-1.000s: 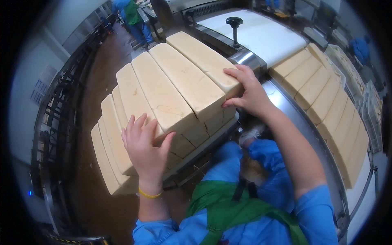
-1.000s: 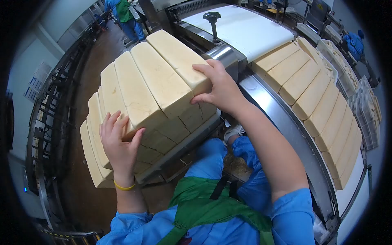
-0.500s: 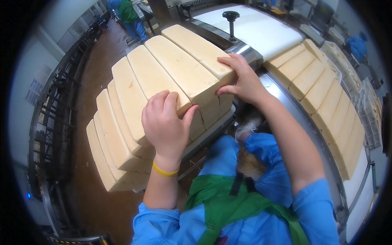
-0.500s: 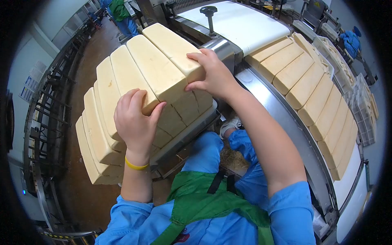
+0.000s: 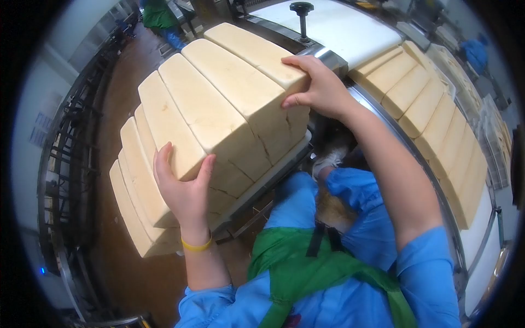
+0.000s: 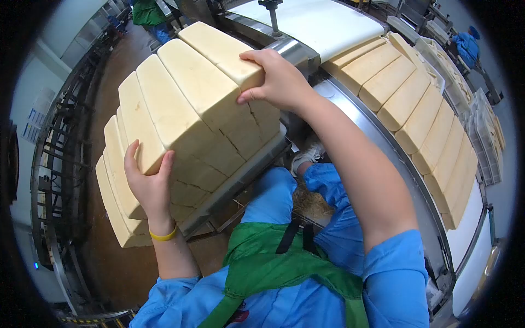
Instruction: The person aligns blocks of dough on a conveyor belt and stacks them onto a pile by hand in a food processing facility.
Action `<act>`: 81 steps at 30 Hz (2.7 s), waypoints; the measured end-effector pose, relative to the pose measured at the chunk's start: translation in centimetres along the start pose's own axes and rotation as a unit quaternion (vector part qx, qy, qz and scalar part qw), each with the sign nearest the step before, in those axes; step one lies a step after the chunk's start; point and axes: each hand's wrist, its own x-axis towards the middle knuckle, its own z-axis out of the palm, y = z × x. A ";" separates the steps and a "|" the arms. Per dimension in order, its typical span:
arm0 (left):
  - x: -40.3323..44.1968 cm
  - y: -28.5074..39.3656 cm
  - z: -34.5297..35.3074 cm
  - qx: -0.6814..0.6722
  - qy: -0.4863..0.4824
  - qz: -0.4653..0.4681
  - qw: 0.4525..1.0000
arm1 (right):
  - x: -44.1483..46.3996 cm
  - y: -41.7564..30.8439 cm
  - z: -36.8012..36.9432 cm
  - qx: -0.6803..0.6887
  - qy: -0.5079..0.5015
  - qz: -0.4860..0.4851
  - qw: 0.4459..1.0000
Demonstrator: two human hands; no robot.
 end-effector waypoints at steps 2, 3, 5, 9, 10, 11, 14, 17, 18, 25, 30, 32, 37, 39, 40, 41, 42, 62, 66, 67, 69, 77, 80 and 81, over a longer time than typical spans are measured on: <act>0.4 0.1 0.6 0.039 0.004 0.005 0.999 | 1.0 0.4 0.4 -0.005 -0.010 0.014 1.000; 0.8 0.2 0.7 0.043 -0.004 0.002 0.999 | 1.4 0.6 0.4 -0.007 -0.014 0.020 1.000; 1.5 0.4 0.6 0.052 -0.020 -0.004 0.998 | 1.8 0.7 0.0 0.005 -0.052 0.046 0.998; 2.1 -0.7 0.9 -0.080 -0.017 -0.054 0.995 | 1.9 0.2 0.3 0.103 -0.042 0.137 0.984; 2.6 -1.3 1.3 -0.132 -0.008 -0.073 0.989 | 1.9 0.0 0.4 0.097 -0.031 0.137 0.985; 2.9 -1.5 1.6 -0.185 0.000 -0.092 0.979 | 2.0 -0.1 0.5 0.090 -0.020 0.137 0.986; 2.7 -1.4 1.5 -0.134 -0.006 -0.074 0.988 | 2.2 0.1 0.9 0.054 -0.008 0.150 0.987; 2.5 -1.2 1.3 -0.139 -0.015 -0.080 0.987 | 2.0 0.0 0.8 0.041 0.001 0.160 0.986; 2.5 -1.3 1.3 -0.148 -0.016 -0.084 0.985 | 2.0 -0.1 0.7 0.036 0.002 0.162 0.986; 2.3 -1.3 1.1 -0.162 -0.015 -0.085 0.983 | 1.3 -0.2 0.7 0.052 0.030 0.161 0.985; 2.4 -2.6 1.5 -0.192 0.005 -0.063 0.979 | 1.4 0.6 1.1 0.054 0.061 0.150 0.985; 2.5 -2.4 1.2 -0.216 -0.014 -0.073 0.973 | 1.5 0.8 1.0 0.050 0.046 0.153 0.986; 2.8 -2.3 0.7 -0.223 -0.035 -0.069 0.972 | 1.1 -0.1 0.5 0.059 0.033 0.159 0.985; 2.9 -2.3 0.7 -0.209 -0.040 -0.062 0.975 | 1.0 0.1 0.8 0.069 0.036 0.161 0.984; 2.9 -2.2 0.7 -0.194 -0.038 -0.059 0.978 | 0.9 0.2 0.8 0.072 0.034 0.160 0.984; 3.0 -2.1 0.7 -0.180 -0.036 -0.055 0.981 | 0.9 0.3 0.9 0.074 0.033 0.159 0.984; 3.1 -2.1 0.8 -0.166 -0.033 -0.052 0.984 | 0.8 0.4 0.9 0.076 0.032 0.157 0.984; 2.7 -1.8 2.2 -0.153 -0.006 -0.015 0.988 | 0.2 -1.1 1.1 0.090 0.045 0.216 0.971; 2.3 -1.9 2.5 -0.167 0.011 -0.025 0.986 | -0.2 -0.8 1.2 0.127 0.041 0.204 0.970; 1.9 -1.2 2.3 -0.120 0.062 0.043 0.990 | -0.4 -0.8 1.0 0.132 0.040 0.197 0.971; 0.6 0.7 1.3 -0.022 0.164 0.175 0.971 | -0.9 -0.4 0.9 0.142 0.036 0.183 0.972; 0.3 5.0 0.3 -0.154 -0.107 0.272 0.944 | -7.6 0.9 -1.2 0.101 0.083 0.105 0.986; 3.8 6.7 -1.5 -0.152 -0.164 0.252 0.942 | -11.3 0.1 -2.8 0.041 0.066 0.055 0.995; 5.3 7.3 -1.8 -0.122 -0.180 0.264 0.940 | -12.5 0.4 -3.1 0.021 0.057 0.032 0.998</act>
